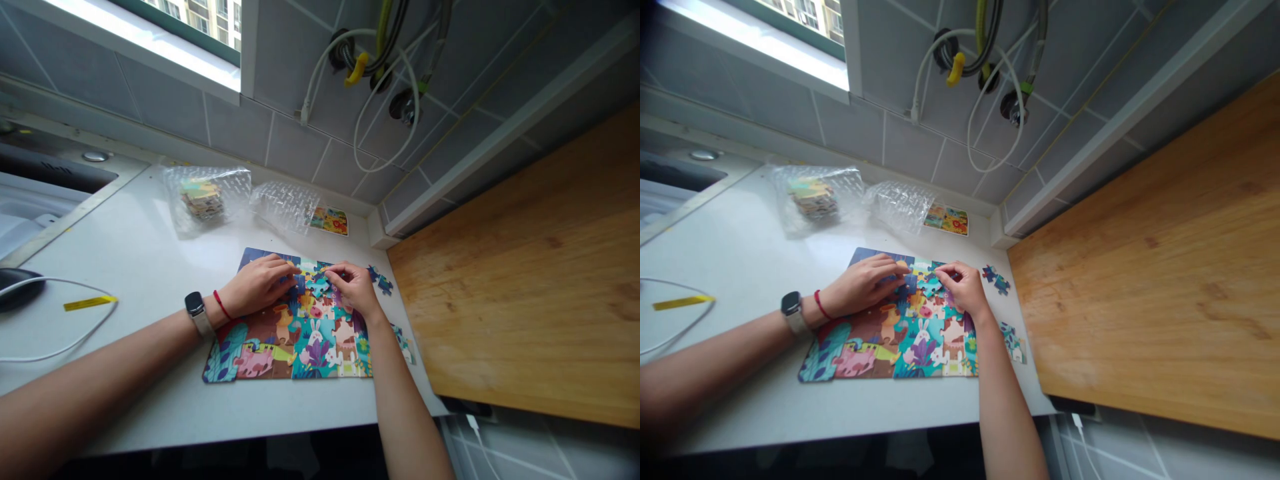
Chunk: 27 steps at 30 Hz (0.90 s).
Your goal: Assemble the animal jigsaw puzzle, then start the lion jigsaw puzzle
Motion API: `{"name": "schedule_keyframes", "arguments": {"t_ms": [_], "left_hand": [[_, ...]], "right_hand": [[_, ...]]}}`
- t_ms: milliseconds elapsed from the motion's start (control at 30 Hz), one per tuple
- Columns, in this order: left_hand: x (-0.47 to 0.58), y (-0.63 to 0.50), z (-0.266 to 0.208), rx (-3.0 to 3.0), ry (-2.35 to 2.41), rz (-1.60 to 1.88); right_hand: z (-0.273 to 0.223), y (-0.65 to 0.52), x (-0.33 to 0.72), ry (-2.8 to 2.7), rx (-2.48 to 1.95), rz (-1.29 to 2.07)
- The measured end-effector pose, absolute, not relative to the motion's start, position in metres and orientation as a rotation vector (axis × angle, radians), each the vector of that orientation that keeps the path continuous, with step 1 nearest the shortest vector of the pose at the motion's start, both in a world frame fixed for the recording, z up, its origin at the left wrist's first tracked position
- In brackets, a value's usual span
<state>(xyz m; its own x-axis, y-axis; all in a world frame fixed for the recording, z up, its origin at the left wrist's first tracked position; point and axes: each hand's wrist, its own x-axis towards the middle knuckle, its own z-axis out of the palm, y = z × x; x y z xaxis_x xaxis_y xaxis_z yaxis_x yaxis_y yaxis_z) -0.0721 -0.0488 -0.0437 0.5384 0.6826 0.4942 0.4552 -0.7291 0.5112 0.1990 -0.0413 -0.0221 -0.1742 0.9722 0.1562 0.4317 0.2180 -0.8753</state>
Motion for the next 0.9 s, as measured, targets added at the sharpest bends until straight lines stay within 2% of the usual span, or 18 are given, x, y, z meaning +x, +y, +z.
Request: {"name": "schedule_keyframes", "arguments": {"t_ms": [133, 367, 700, 900], "left_hand": [[-0.072, -0.048, -0.044, 2.505, 0.923, 0.978], [-0.071, -0.048, -0.044, 2.528, 0.928, 0.927], [-0.071, -0.047, -0.045, 2.532, 0.932, 0.901], [-0.072, -0.048, -0.046, 2.521, 0.932, 0.912]], "right_hand": [[-0.028, -0.040, 0.199, -1.732, -1.443, 0.837], [-0.013, -0.052, 0.191, -2.060, -1.641, 0.666], [-0.007, -0.056, 0.188, -2.182, -1.379, 0.855], [-0.008, -0.063, 0.174, -2.174, -1.679, 0.566]]}}
